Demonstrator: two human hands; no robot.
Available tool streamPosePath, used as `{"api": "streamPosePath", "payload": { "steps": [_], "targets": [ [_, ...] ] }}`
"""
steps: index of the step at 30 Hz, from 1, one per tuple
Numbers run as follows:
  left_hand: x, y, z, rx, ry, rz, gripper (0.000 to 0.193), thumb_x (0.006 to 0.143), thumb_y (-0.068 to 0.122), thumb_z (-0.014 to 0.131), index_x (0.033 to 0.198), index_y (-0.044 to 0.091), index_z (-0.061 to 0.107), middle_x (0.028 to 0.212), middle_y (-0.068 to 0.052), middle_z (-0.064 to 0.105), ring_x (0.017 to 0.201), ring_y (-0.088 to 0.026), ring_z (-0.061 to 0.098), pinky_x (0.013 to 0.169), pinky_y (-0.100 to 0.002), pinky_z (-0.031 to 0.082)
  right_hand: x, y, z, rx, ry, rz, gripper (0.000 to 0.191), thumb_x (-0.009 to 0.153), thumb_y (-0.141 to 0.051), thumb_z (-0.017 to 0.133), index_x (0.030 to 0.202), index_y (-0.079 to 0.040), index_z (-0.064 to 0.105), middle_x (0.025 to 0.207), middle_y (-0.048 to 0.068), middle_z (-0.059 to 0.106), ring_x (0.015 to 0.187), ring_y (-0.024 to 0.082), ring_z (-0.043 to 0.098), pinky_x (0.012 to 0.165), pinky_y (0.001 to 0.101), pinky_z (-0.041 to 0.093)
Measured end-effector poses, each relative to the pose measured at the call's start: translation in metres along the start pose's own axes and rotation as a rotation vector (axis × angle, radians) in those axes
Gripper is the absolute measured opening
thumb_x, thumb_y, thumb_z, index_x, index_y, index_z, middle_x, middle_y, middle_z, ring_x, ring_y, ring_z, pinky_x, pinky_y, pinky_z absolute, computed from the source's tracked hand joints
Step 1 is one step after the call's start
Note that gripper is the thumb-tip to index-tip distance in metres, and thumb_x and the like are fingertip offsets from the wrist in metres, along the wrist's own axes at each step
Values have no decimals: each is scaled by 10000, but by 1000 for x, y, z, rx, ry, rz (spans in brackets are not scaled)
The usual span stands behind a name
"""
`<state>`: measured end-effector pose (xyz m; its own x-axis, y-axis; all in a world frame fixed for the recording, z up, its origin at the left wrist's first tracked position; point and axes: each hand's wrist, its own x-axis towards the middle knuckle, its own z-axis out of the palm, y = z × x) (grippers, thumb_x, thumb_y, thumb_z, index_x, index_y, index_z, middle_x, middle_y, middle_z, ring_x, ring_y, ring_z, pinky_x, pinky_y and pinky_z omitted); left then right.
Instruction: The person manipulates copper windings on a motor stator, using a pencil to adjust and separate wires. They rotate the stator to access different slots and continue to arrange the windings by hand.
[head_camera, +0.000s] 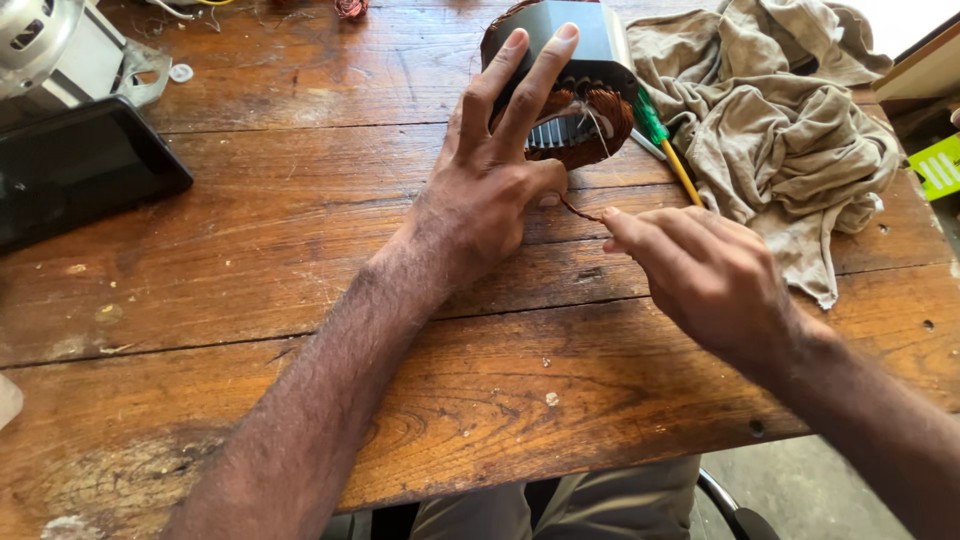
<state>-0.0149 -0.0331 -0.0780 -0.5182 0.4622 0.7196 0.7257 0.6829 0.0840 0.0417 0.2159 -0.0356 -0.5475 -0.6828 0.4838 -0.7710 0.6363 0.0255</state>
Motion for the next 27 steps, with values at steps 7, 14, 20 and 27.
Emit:
{"api": "streamPosePath", "payload": {
  "steps": [7,14,20,27],
  "targets": [
    [1,2,-3,18,-41,-23,214,988,-14,719,881,165,770,1734,-59,13,1607,-357,-2,1323,-588,365,11,4,-9,1051,-253,1147,189,1054,-123,632,1186,7,673,1040,170,730,900,235,716,715,345,629],
    [5,8,-8,-33,-47,-43,83,958,122,802,976,202,795,1720,-78,42,1588,-368,15,1312,-599,344,27,-1,-26,44,228,75,275,1078,-155,663,1251,51,607,1152,219,682,998,266,698,763,350,623],
    [6,3,-18,-139,-67,-20,194,898,229,887,1046,154,787,1726,-89,90,1595,-356,37,1334,-594,330,64,24,-8,-133,333,-273,42,1178,-61,703,1166,-21,700,993,118,725,883,191,736,726,330,635],
    [8,0,-20,-83,-100,-17,214,850,253,883,1010,142,795,1708,-90,124,1577,-357,77,1289,-597,341,98,46,-6,59,346,-11,109,1114,-88,722,1050,0,735,984,112,744,789,172,721,626,281,572]
  ]
}}
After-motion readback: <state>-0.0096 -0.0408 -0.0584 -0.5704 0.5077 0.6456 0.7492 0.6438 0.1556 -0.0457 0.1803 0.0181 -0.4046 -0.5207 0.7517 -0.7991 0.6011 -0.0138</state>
